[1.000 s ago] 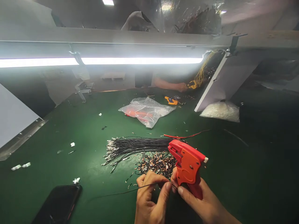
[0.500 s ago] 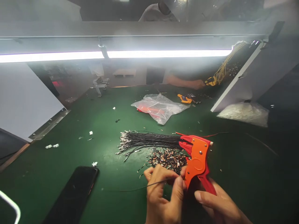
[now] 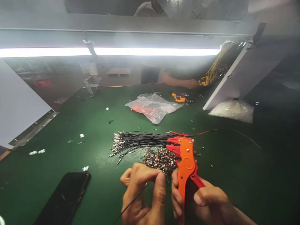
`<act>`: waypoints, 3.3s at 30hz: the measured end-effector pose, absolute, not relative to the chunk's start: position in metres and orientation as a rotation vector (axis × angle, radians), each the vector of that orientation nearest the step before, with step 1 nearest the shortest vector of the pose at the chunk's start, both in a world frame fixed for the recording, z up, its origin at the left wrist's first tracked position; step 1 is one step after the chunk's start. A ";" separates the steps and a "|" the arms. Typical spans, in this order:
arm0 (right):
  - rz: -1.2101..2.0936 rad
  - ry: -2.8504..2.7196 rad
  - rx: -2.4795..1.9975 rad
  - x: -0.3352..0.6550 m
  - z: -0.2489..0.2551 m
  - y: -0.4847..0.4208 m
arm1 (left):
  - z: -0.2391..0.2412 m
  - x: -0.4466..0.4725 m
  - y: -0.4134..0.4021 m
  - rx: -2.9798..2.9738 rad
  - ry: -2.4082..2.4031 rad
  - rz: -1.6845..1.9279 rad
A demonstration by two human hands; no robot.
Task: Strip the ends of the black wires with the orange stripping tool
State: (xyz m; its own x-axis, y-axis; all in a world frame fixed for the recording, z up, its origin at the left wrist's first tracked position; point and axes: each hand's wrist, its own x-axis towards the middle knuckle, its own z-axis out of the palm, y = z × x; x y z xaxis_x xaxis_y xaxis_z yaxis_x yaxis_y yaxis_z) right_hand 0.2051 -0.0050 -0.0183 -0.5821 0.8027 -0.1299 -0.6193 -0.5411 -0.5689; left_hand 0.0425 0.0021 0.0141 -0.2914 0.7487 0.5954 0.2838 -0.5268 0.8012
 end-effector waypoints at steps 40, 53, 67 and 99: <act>2.115 -0.964 -0.580 0.196 -0.015 -0.011 | 0.009 0.047 -0.006 2.132 1.495 1.780; 2.045 -0.859 -0.544 0.194 -0.032 -0.015 | 0.010 0.046 -0.002 2.091 1.467 1.774; 2.041 -1.096 -0.590 0.200 -0.032 -0.014 | 0.007 0.041 -0.004 2.116 1.546 1.679; 2.023 -0.891 -0.668 0.201 -0.041 -0.017 | 0.007 0.041 -0.002 2.236 1.675 1.675</act>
